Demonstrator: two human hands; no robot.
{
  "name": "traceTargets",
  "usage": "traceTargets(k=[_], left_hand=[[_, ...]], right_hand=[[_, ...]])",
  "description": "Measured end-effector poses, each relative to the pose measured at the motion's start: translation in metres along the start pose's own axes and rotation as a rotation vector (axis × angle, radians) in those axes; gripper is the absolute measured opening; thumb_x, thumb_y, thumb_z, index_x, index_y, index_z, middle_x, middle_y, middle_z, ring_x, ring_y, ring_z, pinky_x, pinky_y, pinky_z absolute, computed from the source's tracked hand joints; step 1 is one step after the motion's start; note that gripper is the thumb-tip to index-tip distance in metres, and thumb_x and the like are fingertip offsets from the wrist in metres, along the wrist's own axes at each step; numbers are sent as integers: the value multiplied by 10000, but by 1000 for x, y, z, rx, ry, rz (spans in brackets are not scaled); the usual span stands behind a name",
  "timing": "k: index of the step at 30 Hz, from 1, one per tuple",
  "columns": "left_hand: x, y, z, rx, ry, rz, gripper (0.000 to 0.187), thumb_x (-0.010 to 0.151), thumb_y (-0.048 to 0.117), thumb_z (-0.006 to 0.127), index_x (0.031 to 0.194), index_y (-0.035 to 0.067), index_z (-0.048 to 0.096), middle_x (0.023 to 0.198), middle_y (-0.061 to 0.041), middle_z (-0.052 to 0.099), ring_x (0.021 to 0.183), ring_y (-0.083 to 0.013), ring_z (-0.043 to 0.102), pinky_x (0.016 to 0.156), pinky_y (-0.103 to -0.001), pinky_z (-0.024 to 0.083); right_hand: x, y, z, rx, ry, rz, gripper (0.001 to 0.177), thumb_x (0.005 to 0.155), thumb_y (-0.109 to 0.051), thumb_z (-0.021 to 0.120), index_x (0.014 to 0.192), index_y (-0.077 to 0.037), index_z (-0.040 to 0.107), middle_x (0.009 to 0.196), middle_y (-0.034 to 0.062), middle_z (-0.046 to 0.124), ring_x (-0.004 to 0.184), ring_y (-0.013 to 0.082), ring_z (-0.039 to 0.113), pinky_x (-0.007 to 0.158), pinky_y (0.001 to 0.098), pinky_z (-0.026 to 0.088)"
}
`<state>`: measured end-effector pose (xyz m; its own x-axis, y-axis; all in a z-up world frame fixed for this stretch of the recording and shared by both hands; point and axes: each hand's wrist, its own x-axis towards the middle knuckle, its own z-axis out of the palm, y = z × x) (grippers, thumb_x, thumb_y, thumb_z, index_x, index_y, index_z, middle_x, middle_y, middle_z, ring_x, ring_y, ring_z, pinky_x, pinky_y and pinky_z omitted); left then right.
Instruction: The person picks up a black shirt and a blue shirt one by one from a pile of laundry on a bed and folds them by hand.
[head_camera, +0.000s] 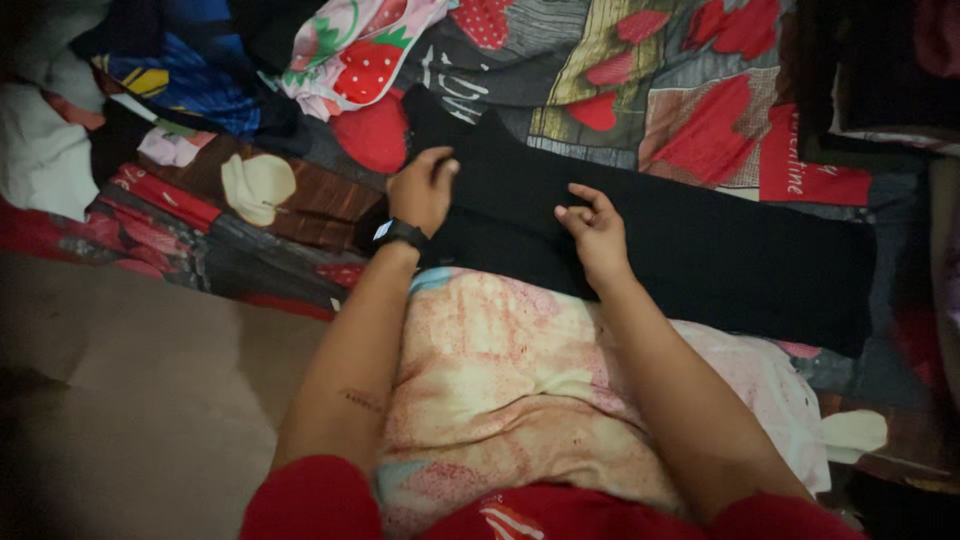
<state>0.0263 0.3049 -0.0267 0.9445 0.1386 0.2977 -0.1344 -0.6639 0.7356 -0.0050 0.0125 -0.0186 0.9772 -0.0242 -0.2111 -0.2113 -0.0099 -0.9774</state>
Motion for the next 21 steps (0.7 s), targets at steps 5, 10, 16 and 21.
traceTargets(k=[5,10,16,21], left_hand=[[6,8,-21,167,-62,-439,341,1009,404,665,1268,183,692,1003,-177,760,984,-392,726,885,-492,540],[27,-1,-25,191,139,-269,481,732,186,735,1193,65,665,1132,-255,684,992,-457,653,802,-521,513],[72,-32,2,353,-89,-313,382,723,159,762,1101,105,755,1093,-216,721,1063,-407,672,942,-501,517],[71,-15,-1,-88,-107,-509,548,883,424,822,1102,-67,716,1035,-227,748,959,-325,726,893,-418,545]], right_hand=[[-17,2,5,-25,93,-61,359,964,-77,734,1307,-29,637,767,-80,556,686,17,469,638,172,379],[4,-15,4,61,18,126,349,1028,-242,641,1322,-56,671,828,-59,591,651,23,467,585,184,391],[23,-24,7,-157,-113,234,394,947,-188,692,1328,-98,654,966,-81,654,773,43,521,695,191,429],[17,-6,7,-108,-145,173,408,883,-76,763,1259,-115,610,919,-40,554,825,85,519,734,245,428]])
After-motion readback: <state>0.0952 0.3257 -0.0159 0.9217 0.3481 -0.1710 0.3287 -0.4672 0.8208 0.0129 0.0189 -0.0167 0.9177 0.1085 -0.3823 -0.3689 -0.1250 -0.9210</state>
